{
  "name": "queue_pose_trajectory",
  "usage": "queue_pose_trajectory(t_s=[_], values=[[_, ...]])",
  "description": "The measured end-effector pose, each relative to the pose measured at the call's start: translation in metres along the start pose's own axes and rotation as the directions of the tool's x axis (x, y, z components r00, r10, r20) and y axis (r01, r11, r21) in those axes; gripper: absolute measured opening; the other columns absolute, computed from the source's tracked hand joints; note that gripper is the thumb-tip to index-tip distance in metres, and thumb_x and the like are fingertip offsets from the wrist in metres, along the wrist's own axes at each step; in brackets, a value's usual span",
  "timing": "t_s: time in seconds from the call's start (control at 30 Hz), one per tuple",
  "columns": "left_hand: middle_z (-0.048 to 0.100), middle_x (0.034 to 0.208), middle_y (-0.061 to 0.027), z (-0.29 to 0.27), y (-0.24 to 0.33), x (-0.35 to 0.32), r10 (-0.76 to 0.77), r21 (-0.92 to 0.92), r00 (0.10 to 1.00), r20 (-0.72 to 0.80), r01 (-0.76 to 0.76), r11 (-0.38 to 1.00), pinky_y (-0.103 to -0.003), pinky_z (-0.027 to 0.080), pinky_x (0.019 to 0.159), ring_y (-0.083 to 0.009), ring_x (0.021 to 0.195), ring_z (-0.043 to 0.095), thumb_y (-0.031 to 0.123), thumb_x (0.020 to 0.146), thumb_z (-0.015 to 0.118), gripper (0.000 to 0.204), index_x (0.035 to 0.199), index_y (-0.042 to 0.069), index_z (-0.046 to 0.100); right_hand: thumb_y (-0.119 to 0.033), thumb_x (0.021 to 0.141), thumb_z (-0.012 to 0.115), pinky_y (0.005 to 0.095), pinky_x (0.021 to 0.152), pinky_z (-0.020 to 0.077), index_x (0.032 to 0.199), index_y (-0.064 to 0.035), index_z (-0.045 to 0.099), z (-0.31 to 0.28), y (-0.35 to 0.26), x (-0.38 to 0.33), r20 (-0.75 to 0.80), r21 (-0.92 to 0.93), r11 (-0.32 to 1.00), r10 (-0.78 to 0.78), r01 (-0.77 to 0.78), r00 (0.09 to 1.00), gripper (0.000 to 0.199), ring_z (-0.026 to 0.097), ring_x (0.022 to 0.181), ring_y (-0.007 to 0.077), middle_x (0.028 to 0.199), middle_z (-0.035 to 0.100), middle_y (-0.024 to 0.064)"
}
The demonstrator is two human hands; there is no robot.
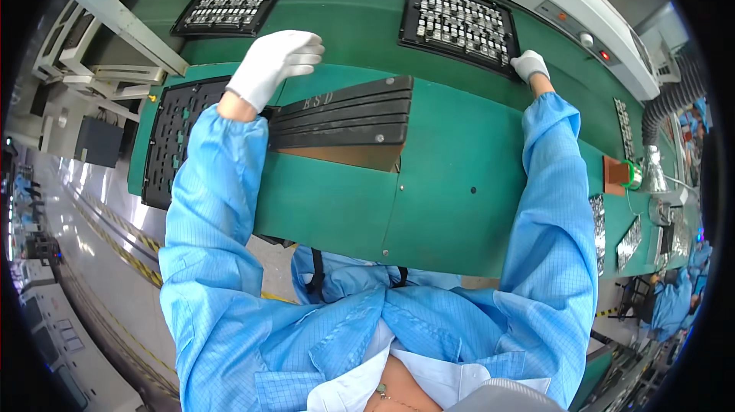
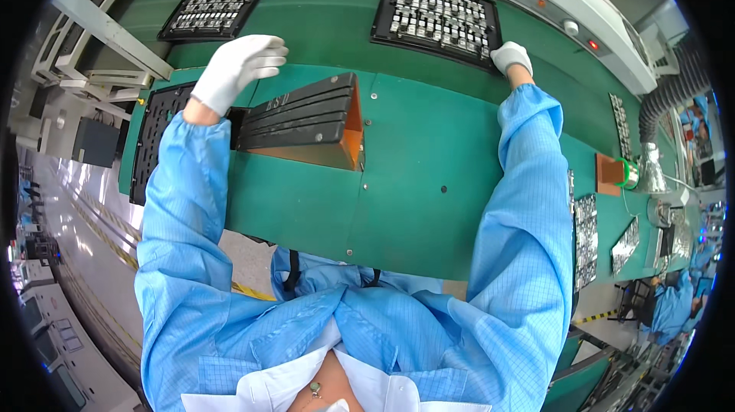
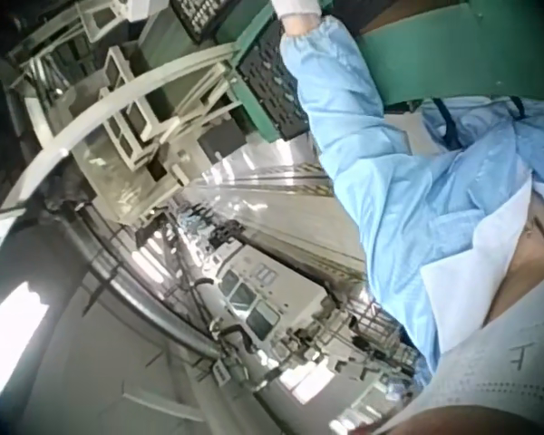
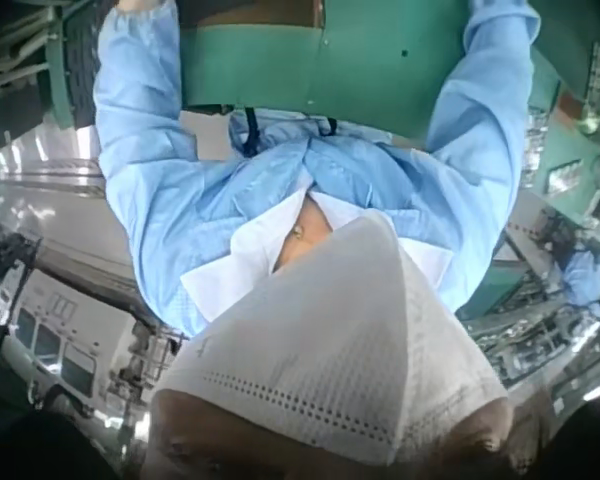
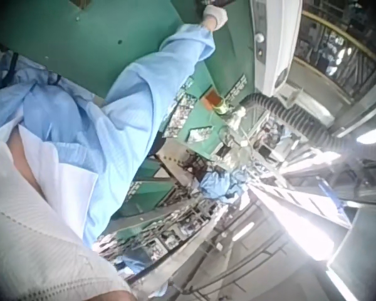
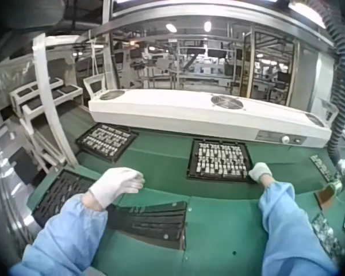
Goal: Inspecting and organizing circuit board panels into trays on a manual assembly line station.
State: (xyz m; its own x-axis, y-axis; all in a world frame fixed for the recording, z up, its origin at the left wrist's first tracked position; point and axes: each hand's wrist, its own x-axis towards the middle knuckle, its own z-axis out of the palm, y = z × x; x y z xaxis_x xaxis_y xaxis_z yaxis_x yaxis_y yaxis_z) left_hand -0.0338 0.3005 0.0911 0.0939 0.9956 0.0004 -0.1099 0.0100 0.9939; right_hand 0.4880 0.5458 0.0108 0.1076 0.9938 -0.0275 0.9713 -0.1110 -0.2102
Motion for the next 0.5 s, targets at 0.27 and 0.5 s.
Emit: queue_pose_trajectory(t_s=[0.27,0.5], values=[[0.069,0.122,-0.0204,0.008,-0.044,0.052,-0.135,-0.069,0.985,0.106,0.143,0.987,-0.036,0.057,0.093,-0.0272,0.111,0.069,0.027,0.100,0.066,0.045,0.128,-0.008,0.063,-0.027,0.086,0.066,0.0436,0.061,0.0590,0.088,0.0106,0.071,-0.006,-0.015,-0.018,-0.030,0.443,0.895,0.079,-0.058,0.996,0.038,0.073,0.066,0.0365,0.083,0.073,0.0268],[0.066,0.128,-0.0214,0.016,-0.049,0.072,-0.072,-0.137,0.941,0.332,0.124,0.983,-0.038,0.056,0.100,-0.0297,0.119,0.066,0.022,0.105,0.057,0.042,0.131,-0.011,0.059,-0.015,0.095,0.068,0.0276,0.054,0.0409,0.112,-0.0077,0.064,0.016,0.025,-0.015,-0.144,0.662,0.685,-0.283,0.305,0.948,0.019,0.057,0.068,0.0130,0.083,0.062,0.0041]])
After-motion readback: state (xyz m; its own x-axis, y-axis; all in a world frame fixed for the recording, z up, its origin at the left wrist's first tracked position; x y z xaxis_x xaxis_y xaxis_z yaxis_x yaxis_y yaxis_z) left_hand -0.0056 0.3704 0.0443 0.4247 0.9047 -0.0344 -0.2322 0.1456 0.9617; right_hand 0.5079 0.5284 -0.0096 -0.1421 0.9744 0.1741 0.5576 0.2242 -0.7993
